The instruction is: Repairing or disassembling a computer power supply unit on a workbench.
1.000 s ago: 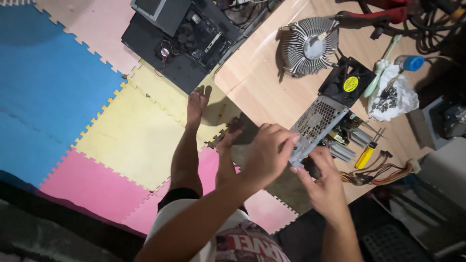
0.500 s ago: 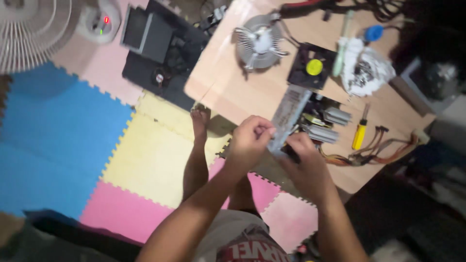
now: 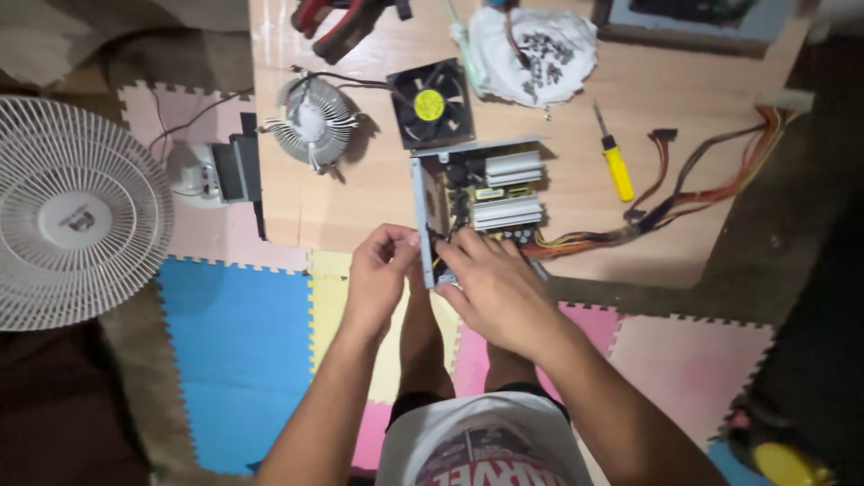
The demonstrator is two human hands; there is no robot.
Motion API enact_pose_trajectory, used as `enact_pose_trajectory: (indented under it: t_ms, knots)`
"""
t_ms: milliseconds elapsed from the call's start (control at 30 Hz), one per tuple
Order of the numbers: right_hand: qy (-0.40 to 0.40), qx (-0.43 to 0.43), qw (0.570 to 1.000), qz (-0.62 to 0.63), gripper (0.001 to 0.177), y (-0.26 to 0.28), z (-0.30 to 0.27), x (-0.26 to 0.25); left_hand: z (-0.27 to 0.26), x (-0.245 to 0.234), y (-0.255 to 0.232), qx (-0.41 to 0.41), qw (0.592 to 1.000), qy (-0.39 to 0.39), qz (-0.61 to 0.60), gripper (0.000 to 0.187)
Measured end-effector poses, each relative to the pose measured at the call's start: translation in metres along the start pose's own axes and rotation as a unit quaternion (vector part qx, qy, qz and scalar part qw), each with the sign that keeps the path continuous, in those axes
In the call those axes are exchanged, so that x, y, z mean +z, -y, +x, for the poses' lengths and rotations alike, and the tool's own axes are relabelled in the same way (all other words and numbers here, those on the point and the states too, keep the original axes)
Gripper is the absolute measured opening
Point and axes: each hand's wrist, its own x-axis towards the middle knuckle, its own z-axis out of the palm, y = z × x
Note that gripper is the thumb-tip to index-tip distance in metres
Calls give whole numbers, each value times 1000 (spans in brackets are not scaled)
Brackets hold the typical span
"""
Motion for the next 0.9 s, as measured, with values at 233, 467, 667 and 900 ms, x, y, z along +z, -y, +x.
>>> enact_pose_trajectory:
  t_ms: [233, 467, 667, 900]
  knots:
    - [-16, -14, 999, 26, 50, -10, 0, 7, 1, -10, -12, -27, 999, 22, 23, 5]
    - [-12, -6, 999, 39, 50, -11, 0, 5, -1, -8, -9, -46, 999, 8, -8, 7]
    - [-18, -10, 999, 35, 51, -12, 0, 7, -8, -1, -17, -61, 998, -14, -29, 8]
    - [-32, -19, 999, 24, 51, -12, 0, 10, -5, 5, 6, -60, 994, -78, -53, 10]
